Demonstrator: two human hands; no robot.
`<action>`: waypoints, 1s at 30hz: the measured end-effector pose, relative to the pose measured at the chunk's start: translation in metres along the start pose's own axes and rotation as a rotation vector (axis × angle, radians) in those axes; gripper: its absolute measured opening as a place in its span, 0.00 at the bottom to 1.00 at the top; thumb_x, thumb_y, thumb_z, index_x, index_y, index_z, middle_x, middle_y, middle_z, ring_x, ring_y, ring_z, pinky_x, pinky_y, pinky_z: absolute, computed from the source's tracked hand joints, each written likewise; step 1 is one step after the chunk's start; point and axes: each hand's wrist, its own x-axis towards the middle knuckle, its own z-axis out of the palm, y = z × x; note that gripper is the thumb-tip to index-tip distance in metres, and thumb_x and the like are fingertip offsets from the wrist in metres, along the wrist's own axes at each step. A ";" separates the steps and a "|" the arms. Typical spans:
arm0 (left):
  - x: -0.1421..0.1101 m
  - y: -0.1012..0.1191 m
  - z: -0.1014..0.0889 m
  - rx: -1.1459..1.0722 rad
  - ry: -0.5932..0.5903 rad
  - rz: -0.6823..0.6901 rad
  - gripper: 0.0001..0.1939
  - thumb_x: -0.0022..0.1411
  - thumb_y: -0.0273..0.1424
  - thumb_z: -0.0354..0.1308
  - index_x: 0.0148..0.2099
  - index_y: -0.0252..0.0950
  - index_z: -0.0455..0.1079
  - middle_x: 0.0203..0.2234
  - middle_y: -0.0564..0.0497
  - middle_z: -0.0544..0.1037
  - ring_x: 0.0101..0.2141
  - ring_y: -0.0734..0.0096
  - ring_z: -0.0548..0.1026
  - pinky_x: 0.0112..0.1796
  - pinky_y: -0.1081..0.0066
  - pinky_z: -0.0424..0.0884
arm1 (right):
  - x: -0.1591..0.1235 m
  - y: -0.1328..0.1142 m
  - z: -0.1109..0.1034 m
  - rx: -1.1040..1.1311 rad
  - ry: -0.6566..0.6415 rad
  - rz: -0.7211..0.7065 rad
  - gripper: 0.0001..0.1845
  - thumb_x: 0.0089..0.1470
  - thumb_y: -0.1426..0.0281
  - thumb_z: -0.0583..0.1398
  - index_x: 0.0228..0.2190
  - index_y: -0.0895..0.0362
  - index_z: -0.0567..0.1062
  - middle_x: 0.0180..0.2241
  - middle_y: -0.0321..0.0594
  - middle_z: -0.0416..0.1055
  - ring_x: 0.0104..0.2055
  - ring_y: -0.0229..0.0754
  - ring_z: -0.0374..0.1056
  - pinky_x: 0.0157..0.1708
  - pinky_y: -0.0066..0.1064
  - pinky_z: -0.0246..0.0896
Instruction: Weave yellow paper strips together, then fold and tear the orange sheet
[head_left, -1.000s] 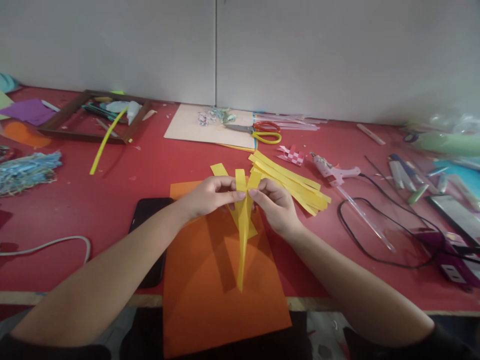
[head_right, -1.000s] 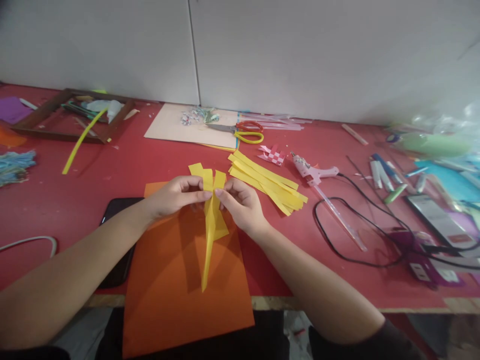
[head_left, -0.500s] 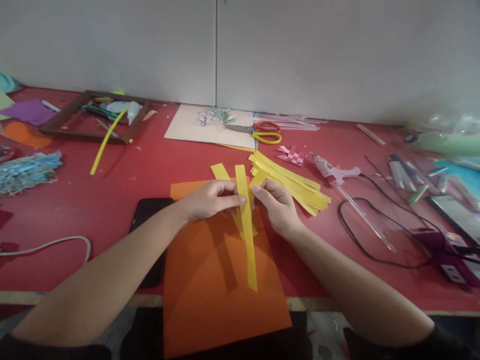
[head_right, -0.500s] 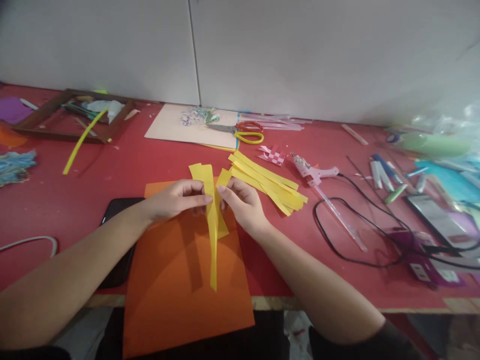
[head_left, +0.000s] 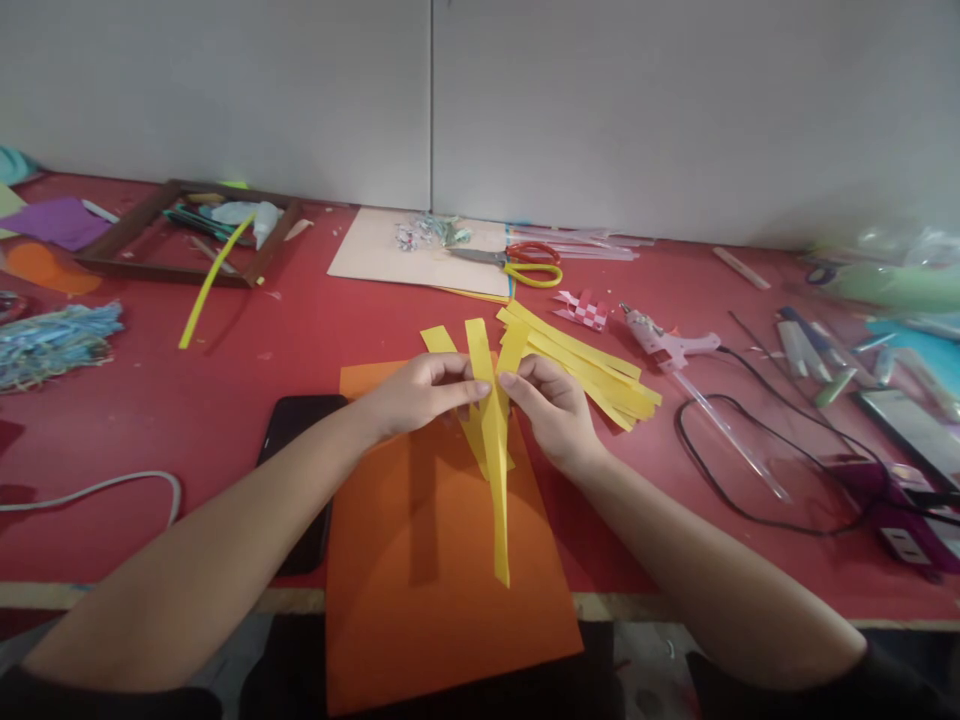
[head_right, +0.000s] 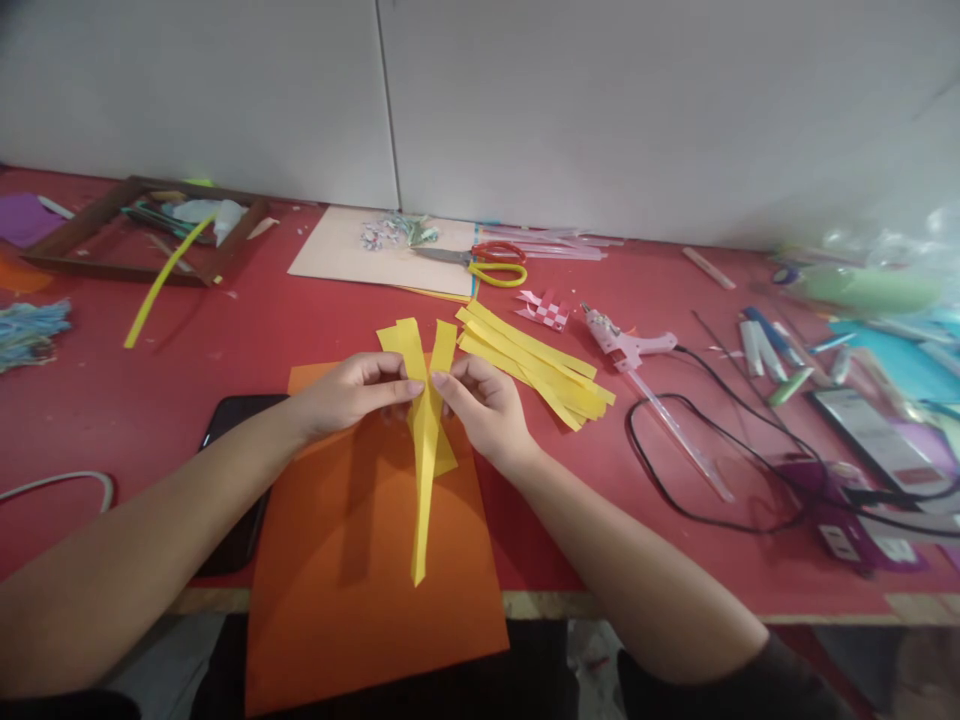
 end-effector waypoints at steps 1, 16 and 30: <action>0.000 0.000 0.000 -0.001 0.009 -0.002 0.15 0.56 0.39 0.66 0.30 0.34 0.68 0.23 0.57 0.70 0.24 0.78 0.69 0.28 0.74 0.67 | 0.000 0.000 0.000 0.000 0.005 -0.001 0.17 0.54 0.57 0.66 0.24 0.54 0.70 0.19 0.30 0.67 0.21 0.34 0.63 0.24 0.28 0.59; -0.001 0.000 0.001 0.094 0.061 0.021 0.18 0.62 0.45 0.59 0.31 0.35 0.68 0.25 0.54 0.70 0.27 0.76 0.68 0.27 0.74 0.66 | 0.003 -0.004 0.002 -0.045 0.061 -0.017 0.19 0.55 0.55 0.65 0.23 0.54 0.69 0.18 0.29 0.67 0.20 0.33 0.61 0.23 0.27 0.58; -0.001 -0.002 0.001 0.118 0.059 0.038 0.16 0.60 0.41 0.62 0.29 0.36 0.65 0.22 0.56 0.65 0.24 0.77 0.63 0.26 0.73 0.59 | 0.000 -0.002 0.001 0.072 -0.029 0.054 0.16 0.53 0.60 0.67 0.24 0.55 0.70 0.21 0.29 0.64 0.22 0.32 0.56 0.24 0.28 0.51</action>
